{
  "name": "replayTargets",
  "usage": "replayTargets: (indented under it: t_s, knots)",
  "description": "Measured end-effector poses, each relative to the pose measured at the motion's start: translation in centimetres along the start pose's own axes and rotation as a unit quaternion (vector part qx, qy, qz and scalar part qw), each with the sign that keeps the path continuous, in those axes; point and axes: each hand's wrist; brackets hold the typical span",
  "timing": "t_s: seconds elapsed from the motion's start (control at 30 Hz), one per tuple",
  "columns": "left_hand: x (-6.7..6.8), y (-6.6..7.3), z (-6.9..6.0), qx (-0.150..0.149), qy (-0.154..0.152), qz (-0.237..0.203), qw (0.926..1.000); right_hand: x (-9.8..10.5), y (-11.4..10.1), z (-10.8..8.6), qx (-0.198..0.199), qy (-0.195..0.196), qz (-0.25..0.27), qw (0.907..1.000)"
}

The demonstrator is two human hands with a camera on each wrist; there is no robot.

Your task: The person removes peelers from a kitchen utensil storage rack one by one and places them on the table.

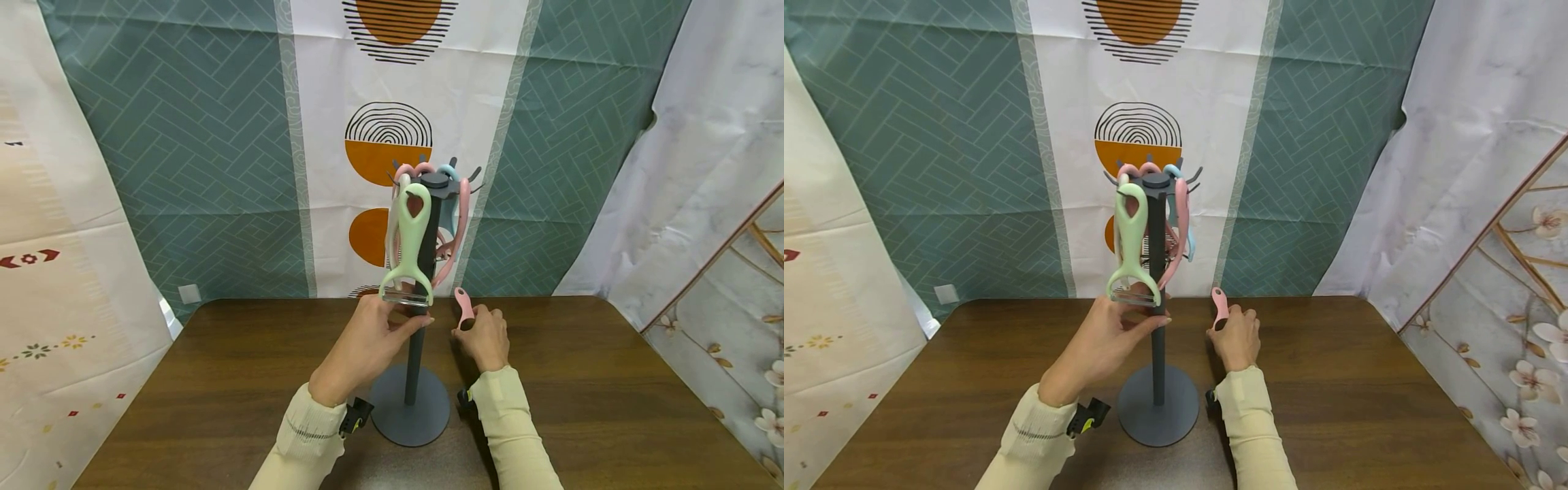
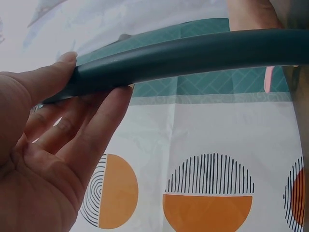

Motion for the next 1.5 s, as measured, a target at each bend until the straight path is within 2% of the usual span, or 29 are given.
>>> replayTargets:
  t_s: [0.17, 0.4, 0.7, 1.5]
  knots:
    - [0.0, 0.0, 0.05, 0.001, 0.005, 0.002, 1.0, -0.03, 0.17, -0.06, -0.003, -0.009, -0.006, 0.9999]
    - [-0.07, 0.06, 0.17, 0.035, 0.004, -0.007, 0.9994, -0.22, 0.38, -0.07, -0.012, -0.024, -0.013, 0.9996]
    - [-0.06, 0.12, 0.13, 0.027, 0.002, -0.005, 0.9996, -0.46, 0.72, -0.15, -0.015, -0.031, -0.026, 0.9991]
    - [-0.2, 0.13, 0.12, 0.051, 0.012, 0.014, 0.9985, -0.69, 0.88, 0.12, -0.028, -0.056, -0.068, 0.9958]
Point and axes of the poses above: each hand's wrist, its own z-axis towards the middle knuckle, its own x-axis out of the back of the hand, y = z × x, and after that the axes turned 7 degrees about -y, right-handed
